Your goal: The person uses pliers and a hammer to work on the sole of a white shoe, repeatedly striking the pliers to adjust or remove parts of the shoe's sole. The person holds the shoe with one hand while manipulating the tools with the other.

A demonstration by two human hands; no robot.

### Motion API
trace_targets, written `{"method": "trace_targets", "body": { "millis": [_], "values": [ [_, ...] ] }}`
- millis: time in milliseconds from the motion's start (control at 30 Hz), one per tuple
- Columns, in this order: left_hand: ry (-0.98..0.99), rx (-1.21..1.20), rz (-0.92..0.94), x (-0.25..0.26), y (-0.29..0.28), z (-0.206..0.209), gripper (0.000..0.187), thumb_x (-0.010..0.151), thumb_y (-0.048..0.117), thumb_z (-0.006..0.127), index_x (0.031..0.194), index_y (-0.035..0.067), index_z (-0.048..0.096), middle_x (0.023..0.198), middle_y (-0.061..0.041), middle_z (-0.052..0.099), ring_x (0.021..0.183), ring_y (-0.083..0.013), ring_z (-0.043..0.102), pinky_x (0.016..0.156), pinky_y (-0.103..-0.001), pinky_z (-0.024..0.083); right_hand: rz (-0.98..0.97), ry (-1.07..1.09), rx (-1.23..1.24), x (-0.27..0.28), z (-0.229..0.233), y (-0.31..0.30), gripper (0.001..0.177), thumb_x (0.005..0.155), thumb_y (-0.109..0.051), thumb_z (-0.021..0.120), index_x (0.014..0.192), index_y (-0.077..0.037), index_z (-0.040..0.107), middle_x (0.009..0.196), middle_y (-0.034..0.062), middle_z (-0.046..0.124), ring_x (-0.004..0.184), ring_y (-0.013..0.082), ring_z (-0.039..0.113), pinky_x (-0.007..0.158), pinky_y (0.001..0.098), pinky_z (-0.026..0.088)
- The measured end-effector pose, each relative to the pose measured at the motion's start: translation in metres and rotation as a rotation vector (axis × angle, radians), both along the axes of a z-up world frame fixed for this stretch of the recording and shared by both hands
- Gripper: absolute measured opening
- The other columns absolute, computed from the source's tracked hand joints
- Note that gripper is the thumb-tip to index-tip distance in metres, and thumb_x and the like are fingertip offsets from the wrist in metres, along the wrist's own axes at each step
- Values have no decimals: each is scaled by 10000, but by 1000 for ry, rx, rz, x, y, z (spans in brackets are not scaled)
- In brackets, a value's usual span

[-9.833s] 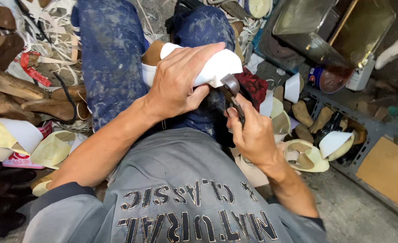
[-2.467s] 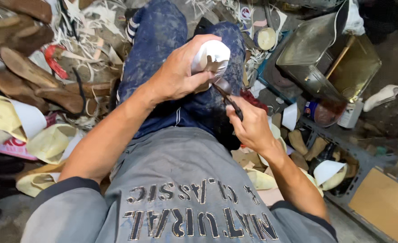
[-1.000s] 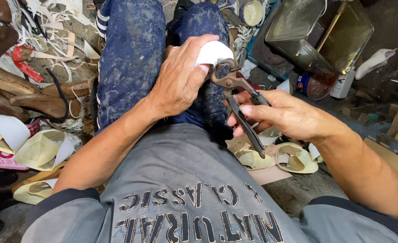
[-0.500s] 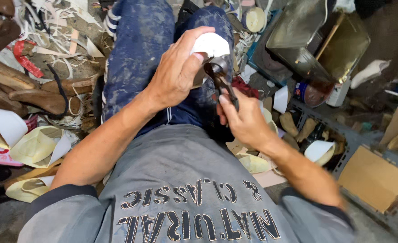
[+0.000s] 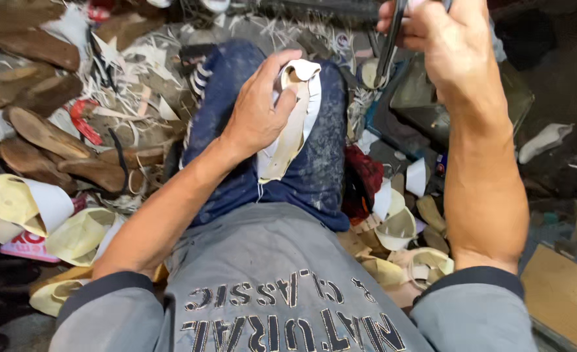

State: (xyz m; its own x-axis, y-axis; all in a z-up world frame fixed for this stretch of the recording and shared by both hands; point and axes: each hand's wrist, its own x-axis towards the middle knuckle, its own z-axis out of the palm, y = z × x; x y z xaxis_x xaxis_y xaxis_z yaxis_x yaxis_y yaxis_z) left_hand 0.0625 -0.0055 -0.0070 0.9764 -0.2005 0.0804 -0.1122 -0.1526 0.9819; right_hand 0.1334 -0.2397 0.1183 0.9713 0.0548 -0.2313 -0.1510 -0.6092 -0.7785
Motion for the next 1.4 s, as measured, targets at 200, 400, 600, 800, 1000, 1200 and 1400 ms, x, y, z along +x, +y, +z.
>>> {"method": "trace_targets", "body": {
  "millis": [200, 400, 600, 800, 1000, 1200, 1400],
  "values": [
    [-236, 185, 48, 24, 29, 5, 242, 937, 32, 568, 1137, -34, 687, 1167, -223, 682, 1066, -337, 678, 972, -435, 567, 101, 307, 212, -23, -5, 5, 369, 1043, -221, 456, 1332, -8, 541, 1175, 156, 707, 1036, 250, 734, 857, 343, 623],
    [-766, 424, -269, 54, 41, 10, 40, 965, 4, 710, 968, 0, 670, 1048, -138, 665, 873, -287, 670, 724, -388, 570, -16, 569, 291, -69, -31, 7, 428, 974, -203, 495, 1334, 15, 571, 1159, 189, 726, 1042, 285, 751, 1013, 437, 608],
    [-617, 217, -79, 36, 26, 6, 76, 1012, -33, 578, 974, -57, 639, 872, -182, 679, 675, -251, 652, 549, -337, 542, -153, 684, 418, -105, -61, -3, 430, 996, -163, 510, 1386, 9, 573, 1119, 221, 732, 1021, 306, 747, 891, 399, 627],
    [134, -430, -270, 1, 14, -24, 728, 888, 213, 682, 1498, 19, 335, 1375, -202, 504, 1195, -255, 570, 1071, -348, 515, 239, 432, 178, -117, -43, -4, 264, 1023, -262, 543, 1191, -86, 647, 852, -10, 590, 708, 93, 572, 726, 252, 499],
    [177, -110, -235, -16, 4, 5, 635, 881, 303, 718, 1429, 111, 460, 1382, -91, 626, 1262, -237, 623, 1059, -348, 479, 463, 641, 197, -105, -7, 10, 393, 1024, -365, 460, 1235, -95, 653, 1096, -16, 751, 1002, 91, 662, 926, 273, 524],
    [214, -72, -223, -35, -6, 16, 780, 716, 115, 706, 1463, 186, 491, 1379, -116, 647, 1245, -405, 637, 1027, -514, 503, 442, 693, 491, -108, 2, -3, 281, 1041, -183, 518, 1088, -14, 738, 1036, 130, 780, 1027, 196, 667, 964, 410, 530],
    [154, -96, -174, -41, -5, 12, 637, 873, 180, 719, 1474, 164, 506, 1365, -142, 648, 1234, -390, 650, 1002, -487, 529, 424, 690, 394, -126, 10, -26, 381, 1047, -306, 474, 860, -75, 711, 630, 72, 753, 652, 181, 733, 718, 335, 549]
  ]
}}
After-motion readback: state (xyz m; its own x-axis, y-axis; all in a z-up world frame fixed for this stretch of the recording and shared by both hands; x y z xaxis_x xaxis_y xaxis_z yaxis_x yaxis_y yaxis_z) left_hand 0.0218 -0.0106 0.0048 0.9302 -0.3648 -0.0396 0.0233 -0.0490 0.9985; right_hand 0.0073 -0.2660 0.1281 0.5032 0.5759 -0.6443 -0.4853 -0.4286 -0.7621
